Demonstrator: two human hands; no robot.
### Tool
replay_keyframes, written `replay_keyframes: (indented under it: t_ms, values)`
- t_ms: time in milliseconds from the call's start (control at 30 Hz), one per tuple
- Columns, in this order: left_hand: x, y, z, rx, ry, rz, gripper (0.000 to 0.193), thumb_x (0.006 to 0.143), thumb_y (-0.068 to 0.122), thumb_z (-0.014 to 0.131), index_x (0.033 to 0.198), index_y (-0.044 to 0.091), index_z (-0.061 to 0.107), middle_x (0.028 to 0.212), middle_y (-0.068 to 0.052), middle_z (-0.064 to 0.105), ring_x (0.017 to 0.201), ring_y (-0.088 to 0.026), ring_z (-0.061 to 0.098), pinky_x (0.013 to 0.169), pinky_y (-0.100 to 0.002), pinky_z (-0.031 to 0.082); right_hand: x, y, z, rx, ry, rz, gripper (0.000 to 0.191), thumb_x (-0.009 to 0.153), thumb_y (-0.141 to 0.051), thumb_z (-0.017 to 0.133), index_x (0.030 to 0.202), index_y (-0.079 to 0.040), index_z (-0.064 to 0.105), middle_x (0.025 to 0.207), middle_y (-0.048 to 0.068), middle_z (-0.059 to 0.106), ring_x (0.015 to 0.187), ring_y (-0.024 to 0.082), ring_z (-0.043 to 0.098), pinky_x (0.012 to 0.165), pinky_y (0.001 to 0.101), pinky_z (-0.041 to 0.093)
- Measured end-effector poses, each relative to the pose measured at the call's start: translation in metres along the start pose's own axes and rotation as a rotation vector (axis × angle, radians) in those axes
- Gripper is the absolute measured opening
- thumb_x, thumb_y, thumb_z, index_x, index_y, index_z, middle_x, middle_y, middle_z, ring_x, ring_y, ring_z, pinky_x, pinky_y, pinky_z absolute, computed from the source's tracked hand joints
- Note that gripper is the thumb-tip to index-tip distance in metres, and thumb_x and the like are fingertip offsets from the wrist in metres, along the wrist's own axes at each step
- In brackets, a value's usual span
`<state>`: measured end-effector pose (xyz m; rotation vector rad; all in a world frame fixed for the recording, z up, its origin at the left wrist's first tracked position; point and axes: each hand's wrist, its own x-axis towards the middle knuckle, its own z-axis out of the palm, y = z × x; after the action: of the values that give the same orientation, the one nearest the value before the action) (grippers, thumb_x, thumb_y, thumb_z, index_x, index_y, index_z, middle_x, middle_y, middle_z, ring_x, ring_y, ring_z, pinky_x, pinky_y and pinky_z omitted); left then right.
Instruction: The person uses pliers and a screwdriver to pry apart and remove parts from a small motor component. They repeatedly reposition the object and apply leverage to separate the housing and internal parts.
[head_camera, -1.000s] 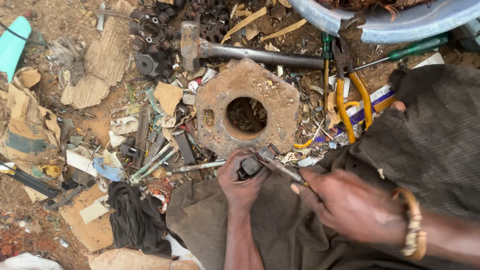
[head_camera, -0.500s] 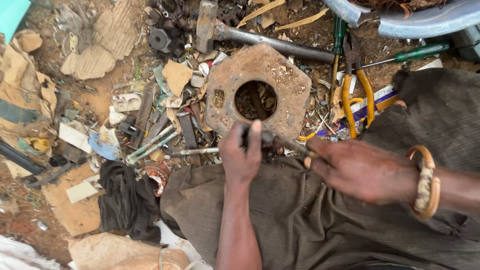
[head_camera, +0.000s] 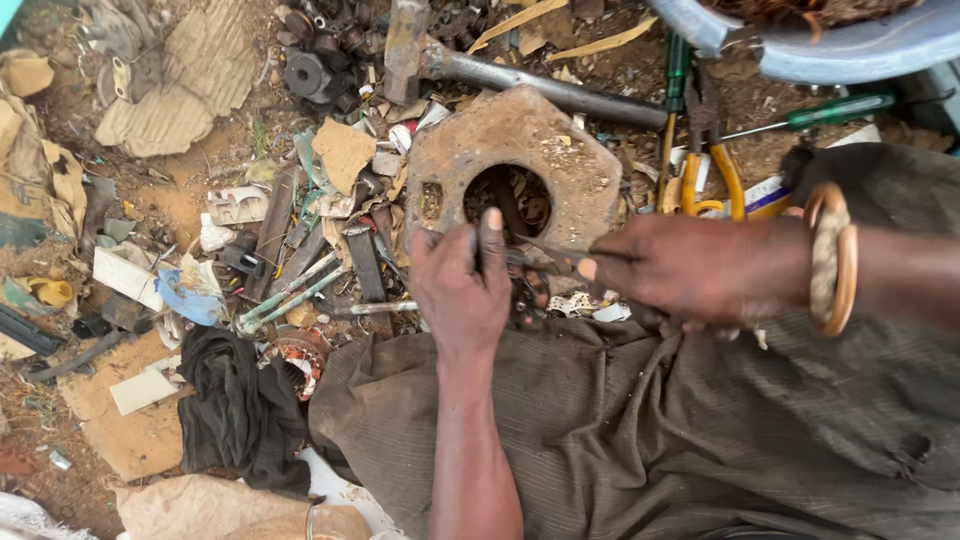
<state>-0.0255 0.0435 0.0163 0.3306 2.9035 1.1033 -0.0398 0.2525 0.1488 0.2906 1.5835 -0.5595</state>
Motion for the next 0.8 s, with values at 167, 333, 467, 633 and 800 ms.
replay_keyframes:
  t_ms: [167, 333, 467, 633, 800]
  values:
    - [0.017, -0.002, -0.012, 0.048, 0.066, 0.174, 0.047, 0.109, 0.036, 0.059, 0.080, 0.001, 0.068, 0.082, -0.009, 0.061, 0.083, -0.028, 0.046, 0.078, -0.044, 0.041, 0.012, -0.016, -0.022, -0.187, 0.033, -0.104, 0.056, 0.110, -0.047, 0.030, 0.091, -0.004, 0.059, 0.066, 0.004, 0.049, 0.050, 0.016, 0.050, 0.049, 0.0384, 0.054]
    - [0.021, 0.008, -0.014, 0.123, 0.076, 0.181, 0.044, 0.108, 0.033, 0.060, 0.079, 0.001, 0.070, 0.081, -0.011, 0.057, 0.083, -0.031, 0.048, 0.087, -0.049, 0.043, 0.028, -0.021, -0.034, -0.017, -0.083, 0.076, 0.047, 0.110, -0.045, 0.038, 0.096, -0.006, 0.060, 0.064, 0.005, 0.046, 0.048, 0.017, 0.040, 0.044, 0.0361, 0.045]
    - [0.017, 0.005, -0.011, 0.132, 0.036, 0.127, 0.043, 0.107, 0.029, 0.061, 0.077, 0.000, 0.069, 0.080, -0.013, 0.057, 0.083, -0.032, 0.049, 0.083, -0.049, 0.042, 0.036, -0.031, -0.038, -0.028, -0.137, 0.080, 0.033, 0.111, -0.042, 0.036, 0.109, -0.018, 0.059, 0.065, 0.004, 0.048, 0.048, 0.016, 0.042, 0.043, 0.0341, 0.045]
    - [0.009, 0.004, -0.021, -0.102, 0.112, 0.088, 0.045, 0.117, 0.032, 0.048, 0.088, 0.000, 0.064, 0.088, -0.012, 0.058, 0.087, -0.032, 0.053, 0.089, -0.051, 0.043, 0.019, -0.020, -0.020, -0.429, -0.017, -0.002, 0.026, 0.107, -0.053, 0.033, 0.112, -0.029, 0.042, 0.072, -0.001, 0.051, 0.063, 0.011, 0.055, 0.061, 0.0311, 0.056]
    - [-0.008, 0.004, -0.015, -0.464, 0.355, -0.119, 0.052, 0.114, 0.041, 0.039, 0.087, 0.001, 0.056, 0.083, -0.013, 0.055, 0.076, -0.026, 0.053, 0.067, -0.041, 0.042, -0.010, 0.000, 0.002, -0.351, 0.101, 0.083, 0.037, 0.105, -0.051, 0.033, 0.121, -0.023, 0.050, 0.065, 0.007, 0.046, 0.055, 0.019, 0.051, 0.058, 0.0377, 0.052]
